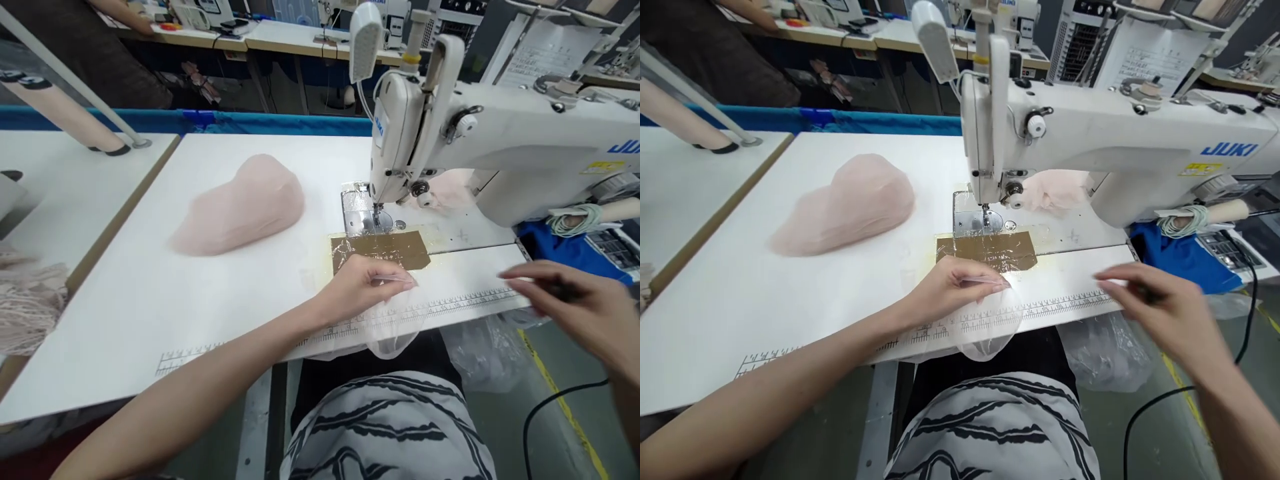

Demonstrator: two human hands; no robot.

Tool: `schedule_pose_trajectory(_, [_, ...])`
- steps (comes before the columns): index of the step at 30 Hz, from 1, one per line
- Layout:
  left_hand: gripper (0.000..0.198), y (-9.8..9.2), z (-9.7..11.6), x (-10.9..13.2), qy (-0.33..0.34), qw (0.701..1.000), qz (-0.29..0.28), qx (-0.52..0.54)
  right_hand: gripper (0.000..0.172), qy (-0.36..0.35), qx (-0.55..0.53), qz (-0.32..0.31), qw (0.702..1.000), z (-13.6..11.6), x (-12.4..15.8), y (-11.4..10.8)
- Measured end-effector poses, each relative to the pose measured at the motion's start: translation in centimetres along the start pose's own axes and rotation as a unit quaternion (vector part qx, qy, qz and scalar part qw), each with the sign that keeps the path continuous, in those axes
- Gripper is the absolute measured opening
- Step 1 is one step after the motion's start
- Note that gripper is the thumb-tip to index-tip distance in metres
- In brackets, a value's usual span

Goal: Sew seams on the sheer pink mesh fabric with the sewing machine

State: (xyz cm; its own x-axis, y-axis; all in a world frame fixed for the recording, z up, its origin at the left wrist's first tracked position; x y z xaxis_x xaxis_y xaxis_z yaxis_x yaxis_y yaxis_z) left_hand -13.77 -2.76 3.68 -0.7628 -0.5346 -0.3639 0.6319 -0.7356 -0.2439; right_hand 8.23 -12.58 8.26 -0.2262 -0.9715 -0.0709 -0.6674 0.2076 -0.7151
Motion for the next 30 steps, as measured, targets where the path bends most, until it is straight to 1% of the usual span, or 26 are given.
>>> schedule_pose_trajectory(1, [0.014,0.0,0.2,0.0,0.02,1.0,-0.001,-0.023,0.008,0.032,-0.013,-0.004,0.999,-0.7,-0.4,1.5])
schedule_pose_trajectory(4, [0.013,-0.1,0.8,0.0,0.073,0.995,-0.007,-0.073,0.014,-0.003,-0.086,-0.109,0.99,-4.3,-2.1,7.2])
schedule_pose_trajectory(6, [0.013,-0.2,0.9,0.0,0.09,0.992,-0.006,-0.091,0.015,-0.02,-0.121,-0.145,0.982,-5.6,-3.0,9.2])
schedule_pose_trajectory(8, [0.013,-0.3,0.9,0.1,0.096,0.99,-0.005,-0.105,0.014,-0.024,-0.145,-0.147,0.978,-5.9,-3.4,9.7])
schedule_pose_trajectory(12, [0.014,-0.1,0.6,0.0,0.086,0.988,-0.021,-0.129,0.01,-0.007,-0.163,-0.131,0.978,-5.4,-3.2,9.5])
schedule_pose_trajectory(18, [0.014,-0.1,0.4,0.0,0.075,0.986,-0.022,-0.144,0.016,0.054,-0.191,-0.166,0.966,-4.9,-3.5,10.6])
schedule_pose_trajectory(21, [0.014,-0.2,0.2,0.0,0.06,0.989,-0.018,-0.136,0.021,0.088,-0.216,-0.154,0.96,-3.8,-3.7,10.2])
schedule_pose_trajectory(23, [0.014,-0.3,-0.1,0.0,0.037,0.99,-0.016,-0.133,0.023,0.116,-0.222,-0.118,0.961,-2.3,-3.5,9.0])
schedule_pose_trajectory(26, [0.015,-0.8,-0.5,-0.1,0.001,0.991,-0.001,-0.133,0.027,0.167,-0.211,-0.051,0.962,1.1,-2.4,6.3])
schedule_pose_trajectory(27, [0.015,-1.0,-0.6,-0.1,-0.009,0.991,0.007,-0.132,0.028,0.187,-0.201,-0.038,0.961,2.4,-1.8,5.2])
schedule_pose_trajectory(29, [0.014,-1.3,-0.8,-0.2,-0.028,0.991,0.017,-0.129,0.028,0.223,-0.16,-0.032,0.961,5.3,0.1,2.9])
schedule_pose_trajectory(30, [0.015,-1.4,-0.9,-0.2,-0.036,0.991,0.021,-0.129,0.028,0.247,-0.126,-0.041,0.96,6.9,1.2,1.7])
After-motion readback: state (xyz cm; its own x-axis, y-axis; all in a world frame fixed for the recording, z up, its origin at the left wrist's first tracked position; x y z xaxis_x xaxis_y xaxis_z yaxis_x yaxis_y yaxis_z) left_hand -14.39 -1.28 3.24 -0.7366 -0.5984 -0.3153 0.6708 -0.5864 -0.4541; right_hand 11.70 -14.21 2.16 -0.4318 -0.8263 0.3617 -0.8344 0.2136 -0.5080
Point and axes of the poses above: each hand's wrist, its own x-axis away from the middle knuckle, its own y-axis out of the palm, z = x × y, the point moved 8 cm from there along -x, towards the middle knuckle, and after that the axes turned 12 degrees about y, right-handed, at the moved point
